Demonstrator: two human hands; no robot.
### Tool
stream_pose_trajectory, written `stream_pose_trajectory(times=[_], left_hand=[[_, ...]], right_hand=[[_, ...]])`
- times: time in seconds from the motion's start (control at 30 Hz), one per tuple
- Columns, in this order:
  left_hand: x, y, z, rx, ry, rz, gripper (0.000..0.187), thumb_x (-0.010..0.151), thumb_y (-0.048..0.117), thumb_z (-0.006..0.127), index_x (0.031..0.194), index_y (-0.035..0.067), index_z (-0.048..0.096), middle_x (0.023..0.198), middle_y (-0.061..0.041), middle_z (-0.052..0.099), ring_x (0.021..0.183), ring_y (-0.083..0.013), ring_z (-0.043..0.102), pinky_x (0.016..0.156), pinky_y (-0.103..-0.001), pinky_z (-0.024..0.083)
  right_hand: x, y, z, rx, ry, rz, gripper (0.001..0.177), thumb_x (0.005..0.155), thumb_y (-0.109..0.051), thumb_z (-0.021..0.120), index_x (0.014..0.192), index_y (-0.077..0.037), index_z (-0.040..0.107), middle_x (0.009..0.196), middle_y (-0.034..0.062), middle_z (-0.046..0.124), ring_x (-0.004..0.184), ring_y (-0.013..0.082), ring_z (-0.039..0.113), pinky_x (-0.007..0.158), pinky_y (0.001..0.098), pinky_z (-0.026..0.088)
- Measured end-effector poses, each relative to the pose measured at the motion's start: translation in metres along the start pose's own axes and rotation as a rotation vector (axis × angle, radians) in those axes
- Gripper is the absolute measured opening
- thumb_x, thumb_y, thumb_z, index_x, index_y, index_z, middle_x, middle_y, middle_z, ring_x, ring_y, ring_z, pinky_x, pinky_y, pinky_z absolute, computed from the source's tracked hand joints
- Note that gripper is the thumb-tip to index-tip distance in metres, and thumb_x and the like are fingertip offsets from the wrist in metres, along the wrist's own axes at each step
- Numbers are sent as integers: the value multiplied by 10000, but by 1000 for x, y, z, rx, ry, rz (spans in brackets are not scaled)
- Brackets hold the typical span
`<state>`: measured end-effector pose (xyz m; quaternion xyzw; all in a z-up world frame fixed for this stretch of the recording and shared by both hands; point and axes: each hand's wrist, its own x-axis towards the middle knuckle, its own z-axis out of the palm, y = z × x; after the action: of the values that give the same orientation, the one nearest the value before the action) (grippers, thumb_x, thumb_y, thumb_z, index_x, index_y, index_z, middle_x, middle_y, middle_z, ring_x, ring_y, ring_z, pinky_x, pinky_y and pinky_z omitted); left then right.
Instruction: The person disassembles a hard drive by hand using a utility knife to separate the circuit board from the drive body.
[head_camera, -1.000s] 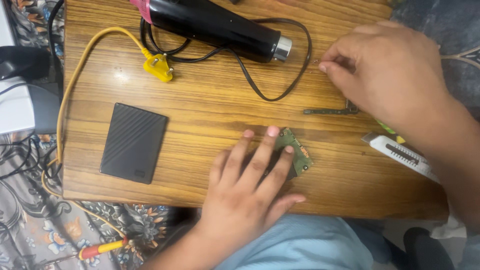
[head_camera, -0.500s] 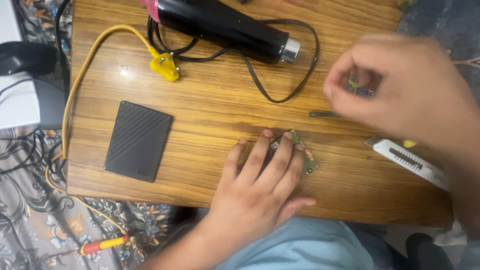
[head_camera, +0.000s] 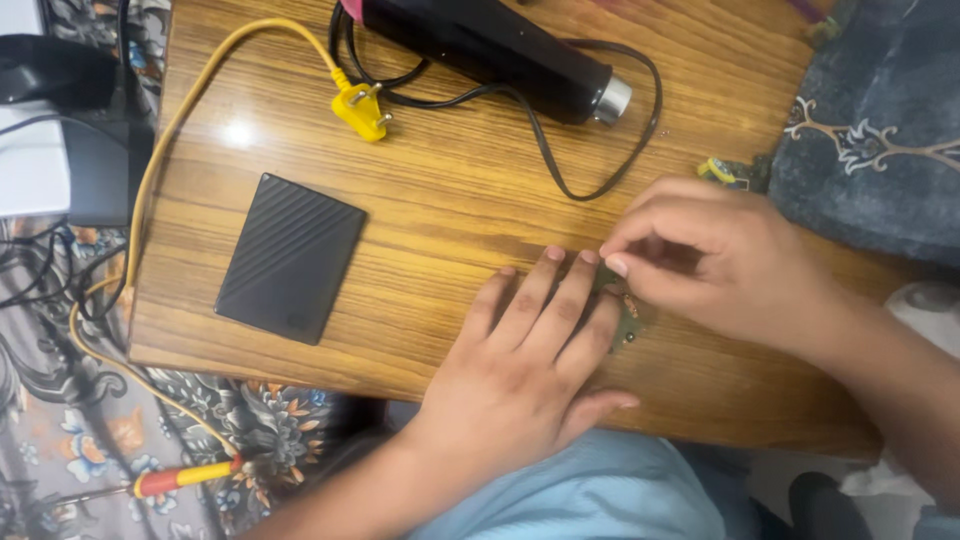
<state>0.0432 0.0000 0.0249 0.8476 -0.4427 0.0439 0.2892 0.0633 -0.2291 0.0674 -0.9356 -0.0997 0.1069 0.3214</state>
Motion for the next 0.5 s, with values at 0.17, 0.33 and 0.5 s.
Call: stream_pose_trajectory(times=[0.17,0.33,0.5], left_hand=[[-2,-2,1,-19,-3,-4,722,928,582,647,1424,68,550,1526,-210,485,1451,-374,456,1169,-554,382],[-2,-2,2,-36,-21,-8,711,936,566,652,1432,69,543,1522,-222,482,1456,-385,448,1195,-546,371],[-2,-4,2,-66,-6,-11,710,941,557,657,1436,63,535,1524,-244,474,1462,-411,436,1216,-538,365]], right_hand=[[1,1,4,-27,17,-11,102,861,-139,752,949,-91,770,866,-1,713,687,82,682,551,224,548],[-1,5,5,-70,26,-32,109,859,-144,758,954,-97,784,888,0,737,719,91,683,549,220,544],[-1,7,5,-58,19,-8,125,858,-149,760,970,-99,784,904,0,743,725,91,694,550,217,550]])
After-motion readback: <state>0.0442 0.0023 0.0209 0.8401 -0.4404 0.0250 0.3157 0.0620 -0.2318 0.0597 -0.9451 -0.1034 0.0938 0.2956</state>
